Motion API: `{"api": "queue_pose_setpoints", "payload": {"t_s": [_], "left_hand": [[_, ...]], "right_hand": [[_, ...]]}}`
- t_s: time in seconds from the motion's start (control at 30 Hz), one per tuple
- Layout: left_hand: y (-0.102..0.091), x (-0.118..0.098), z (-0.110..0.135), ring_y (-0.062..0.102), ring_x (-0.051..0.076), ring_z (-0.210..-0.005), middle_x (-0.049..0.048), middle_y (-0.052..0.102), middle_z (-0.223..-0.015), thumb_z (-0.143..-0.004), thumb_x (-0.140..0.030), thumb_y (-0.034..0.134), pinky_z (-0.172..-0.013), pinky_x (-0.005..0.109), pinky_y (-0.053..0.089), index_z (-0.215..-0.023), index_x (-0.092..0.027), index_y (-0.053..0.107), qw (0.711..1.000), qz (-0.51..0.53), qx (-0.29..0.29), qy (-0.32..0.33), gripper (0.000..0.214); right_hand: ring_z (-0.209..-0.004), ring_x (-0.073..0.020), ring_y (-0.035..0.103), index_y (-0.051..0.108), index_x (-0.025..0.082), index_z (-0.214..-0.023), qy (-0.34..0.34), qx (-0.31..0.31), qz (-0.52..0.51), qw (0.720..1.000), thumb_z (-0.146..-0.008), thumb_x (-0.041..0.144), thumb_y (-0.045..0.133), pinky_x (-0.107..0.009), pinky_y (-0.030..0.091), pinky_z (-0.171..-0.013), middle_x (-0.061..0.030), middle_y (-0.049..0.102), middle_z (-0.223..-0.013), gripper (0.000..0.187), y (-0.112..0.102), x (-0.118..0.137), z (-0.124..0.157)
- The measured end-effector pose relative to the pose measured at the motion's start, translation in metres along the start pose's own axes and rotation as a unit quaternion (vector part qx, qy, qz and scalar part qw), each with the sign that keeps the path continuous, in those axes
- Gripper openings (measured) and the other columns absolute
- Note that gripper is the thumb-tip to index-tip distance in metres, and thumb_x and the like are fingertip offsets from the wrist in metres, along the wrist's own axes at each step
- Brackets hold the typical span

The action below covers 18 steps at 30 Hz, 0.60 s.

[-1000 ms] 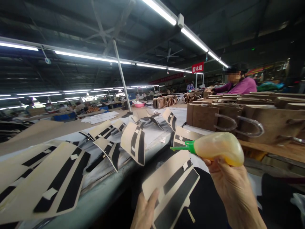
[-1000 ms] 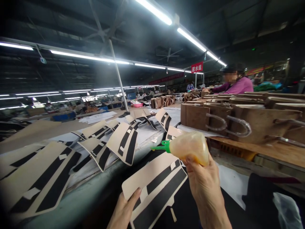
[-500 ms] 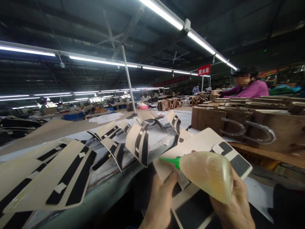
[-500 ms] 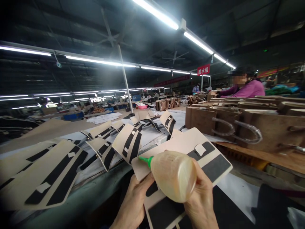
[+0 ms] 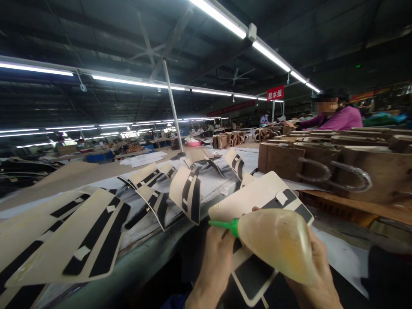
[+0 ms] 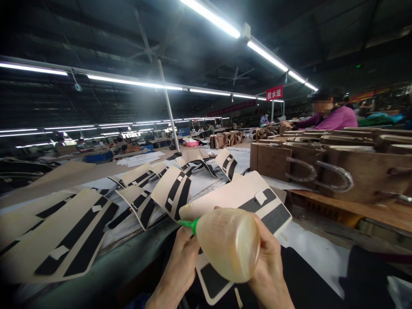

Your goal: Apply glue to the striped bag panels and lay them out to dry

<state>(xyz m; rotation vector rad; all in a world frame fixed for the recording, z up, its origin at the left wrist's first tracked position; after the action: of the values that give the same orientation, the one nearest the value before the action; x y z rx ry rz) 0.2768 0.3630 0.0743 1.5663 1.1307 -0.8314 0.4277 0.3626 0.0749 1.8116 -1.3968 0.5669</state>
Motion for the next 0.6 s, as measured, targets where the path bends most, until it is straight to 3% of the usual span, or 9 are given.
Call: {"api": "queue_pose_setpoints", "payload": {"t_s": [0.1, 0.27, 0.43, 0.5, 0.6], "left_hand": [[-0.006, 0.001, -0.002, 0.061, 0.030, -0.130, 0.0078, 0.076, -0.125, -0.092, -0.031, 0.069, -0.119, 0.045, 0.037, -0.125, -0.020, 0.074, 0.999, -0.026, -0.017, 0.024, 0.035], [-0.001, 0.006, -0.001, 0.064, 0.029, -0.125, 0.0078, 0.075, -0.127, -0.094, -0.031, 0.065, -0.116, 0.043, 0.042, -0.127, -0.020, 0.073, 0.999, -0.040, 0.020, 0.016, 0.035], [-0.022, 0.011, 0.001, 0.063, 0.032, -0.127, 0.0127, 0.073, -0.130, -0.094, -0.037, 0.066, -0.117, 0.045, 0.039, -0.128, -0.015, 0.071, 0.990, -0.122, -0.066, 0.024, 0.041], [-0.028, 0.011, 0.000, 0.057, 0.031, -0.134, 0.0116, 0.068, -0.138, -0.093, -0.038, 0.068, -0.120, 0.043, 0.035, -0.136, -0.017, 0.066, 0.988, -0.118, -0.093, 0.030, 0.048], [-0.024, 0.009, -0.001, 0.056, 0.030, -0.137, 0.0094, 0.070, -0.136, -0.091, -0.038, 0.071, -0.120, 0.040, 0.036, -0.135, -0.020, 0.067, 0.996, -0.055, -0.066, 0.022, 0.048]], "right_hand": [[-0.093, -0.0337, 0.075, 0.076, 0.029, -0.112, 0.008, -0.071, 0.003, 0.997, -0.064, 0.048, 0.091, -0.039, 0.064, -0.076, -0.0102, 0.078, -0.106, 0.054, -0.010, -0.012, 0.000], [-0.079, -0.0294, 0.073, 0.077, 0.025, -0.107, -0.001, -0.037, -0.014, 0.999, -0.061, 0.050, 0.091, -0.035, 0.062, -0.063, -0.0115, 0.077, -0.103, 0.055, -0.006, -0.020, 0.000], [-0.073, -0.0172, 0.062, 0.075, 0.024, -0.098, -0.036, -0.215, 0.060, 0.974, -0.061, 0.036, 0.093, -0.027, 0.054, -0.065, -0.0030, 0.072, -0.094, 0.043, -0.026, -0.007, -0.004], [-0.074, -0.0161, 0.062, 0.075, 0.025, -0.099, -0.043, -0.251, 0.056, 0.966, -0.060, 0.036, 0.093, -0.025, 0.053, -0.068, -0.0007, 0.071, -0.091, 0.044, -0.030, -0.006, -0.005], [-0.066, -0.0158, 0.062, 0.075, 0.026, -0.098, -0.035, -0.157, 0.023, 0.987, -0.062, 0.040, 0.092, -0.025, 0.054, -0.061, -0.0012, 0.072, -0.086, 0.042, -0.018, -0.011, -0.006]]}}
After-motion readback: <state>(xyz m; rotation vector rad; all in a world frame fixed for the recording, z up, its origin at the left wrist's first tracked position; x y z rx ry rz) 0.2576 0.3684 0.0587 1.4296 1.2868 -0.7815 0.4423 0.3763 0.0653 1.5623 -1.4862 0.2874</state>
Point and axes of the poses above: each hand's wrist, its own z-axis away from the middle knuckle, its own y-axis out of the palm, x = y × z, the point moved 6 cm from there along -z, towards the middle knuckle
